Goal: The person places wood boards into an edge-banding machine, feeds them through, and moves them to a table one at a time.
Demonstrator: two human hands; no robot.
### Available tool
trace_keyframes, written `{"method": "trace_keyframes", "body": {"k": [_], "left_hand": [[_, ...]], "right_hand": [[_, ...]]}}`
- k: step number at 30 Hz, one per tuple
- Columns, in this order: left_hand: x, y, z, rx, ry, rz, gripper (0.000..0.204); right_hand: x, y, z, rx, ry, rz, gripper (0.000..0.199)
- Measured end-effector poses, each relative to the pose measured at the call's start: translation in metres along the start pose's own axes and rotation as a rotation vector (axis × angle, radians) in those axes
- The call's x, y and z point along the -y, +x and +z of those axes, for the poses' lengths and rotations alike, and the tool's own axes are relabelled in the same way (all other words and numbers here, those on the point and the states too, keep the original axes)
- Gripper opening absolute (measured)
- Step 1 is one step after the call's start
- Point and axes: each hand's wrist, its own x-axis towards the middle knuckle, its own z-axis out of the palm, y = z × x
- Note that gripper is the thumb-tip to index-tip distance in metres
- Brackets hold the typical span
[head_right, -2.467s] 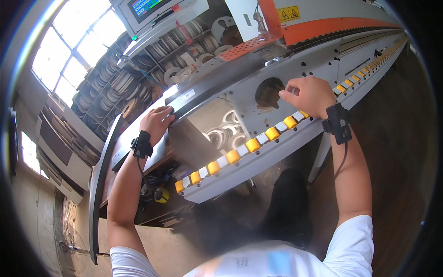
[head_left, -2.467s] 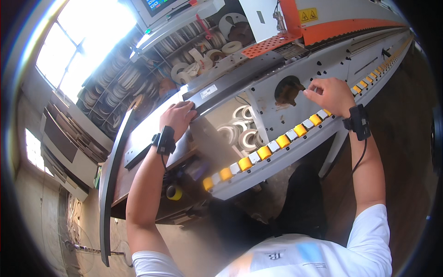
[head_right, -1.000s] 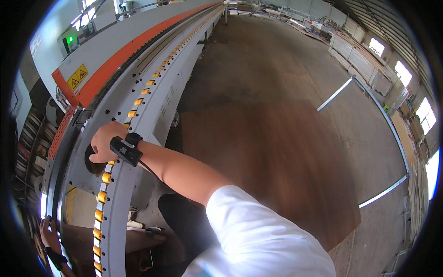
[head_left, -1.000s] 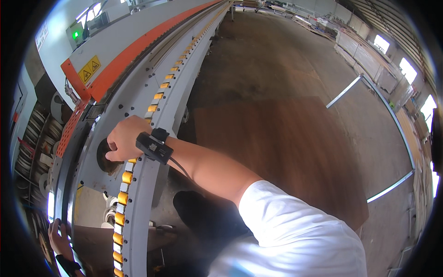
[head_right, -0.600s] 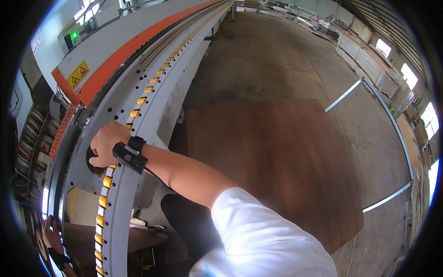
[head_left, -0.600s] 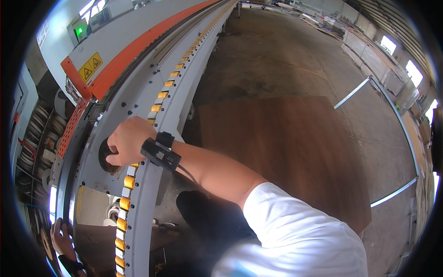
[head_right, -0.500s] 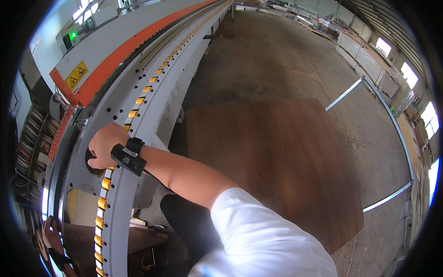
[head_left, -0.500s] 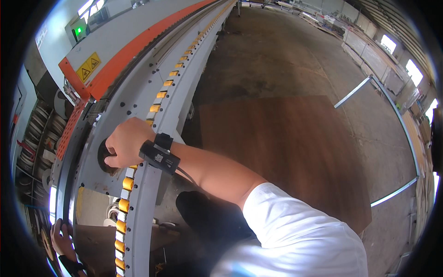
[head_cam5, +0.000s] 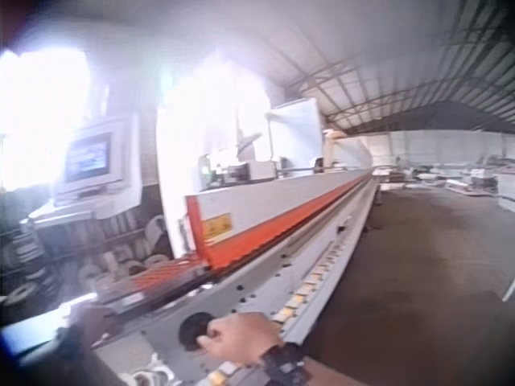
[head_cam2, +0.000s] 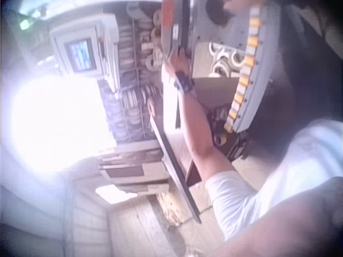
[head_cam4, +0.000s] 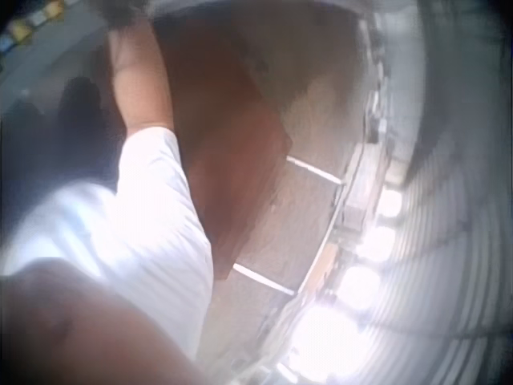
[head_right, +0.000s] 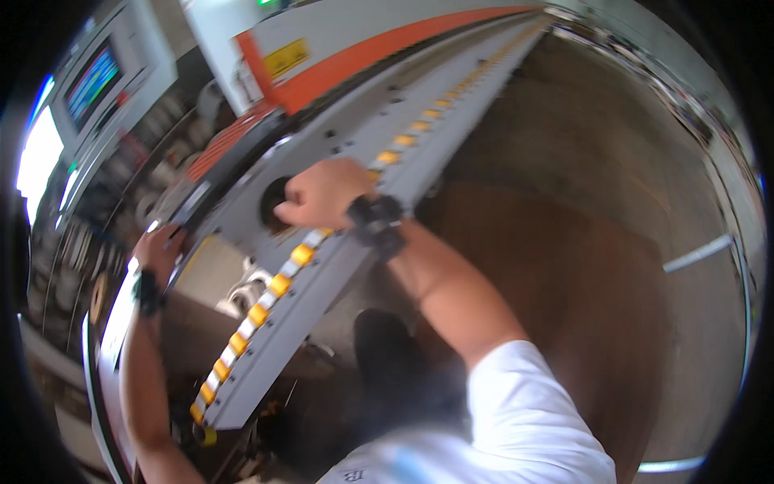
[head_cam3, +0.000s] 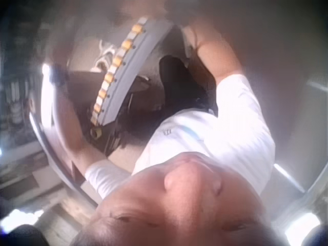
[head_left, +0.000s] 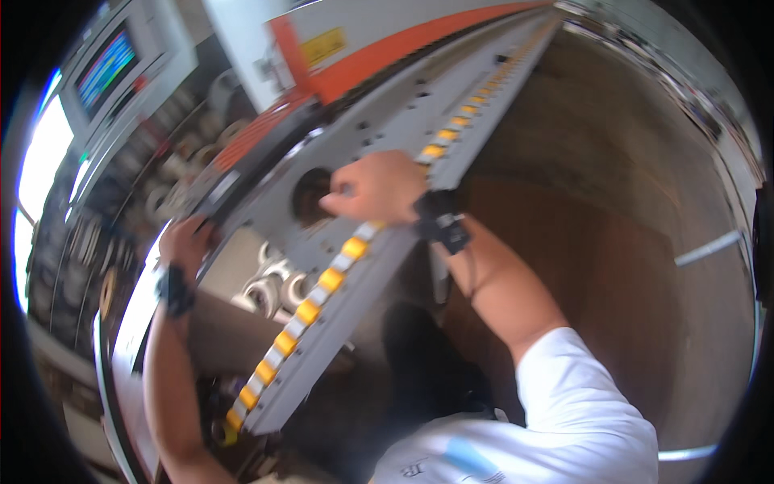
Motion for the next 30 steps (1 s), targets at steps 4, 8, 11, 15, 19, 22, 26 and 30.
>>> {"method": "trace_keyframes", "body": {"k": [4,8,11,15,19,22,26,30], "left_hand": [[-0.002,0.008,0.026,-0.226,0.112,0.187,0.029],[0.002,-0.001,0.018,-0.164,0.16,0.204,0.037],[0.008,-0.017,0.003,-0.117,0.201,0.163,0.035],[0.034,-0.057,-0.022,-0.084,0.228,0.109,0.034],[0.074,-0.111,-0.049,-0.101,0.346,0.081,0.031],[0.119,-0.17,-0.078,-0.075,0.471,0.009,0.026],[0.19,-0.268,-0.132,-0.089,0.673,-0.374,0.036],[0.252,-0.378,-0.187,0.04,0.799,-0.809,0.06]], "right_hand": [[0.003,0.003,-0.003,0.061,-0.055,0.008,0.043],[0.005,0.006,-0.01,0.164,-0.074,0.079,0.047],[0.006,0.01,-0.011,0.174,-0.081,0.075,0.05],[0.001,0.009,-0.009,0.171,-0.083,0.08,0.052],[-0.007,0.008,-0.003,0.11,-0.018,0.003,0.042],[-0.013,0.01,0.001,0.106,0.019,-0.05,0.038],[-0.016,0.012,0.005,0.158,0.168,0.001,0.037],[-0.014,0.012,0.004,0.17,0.141,0.022,0.038]]}}
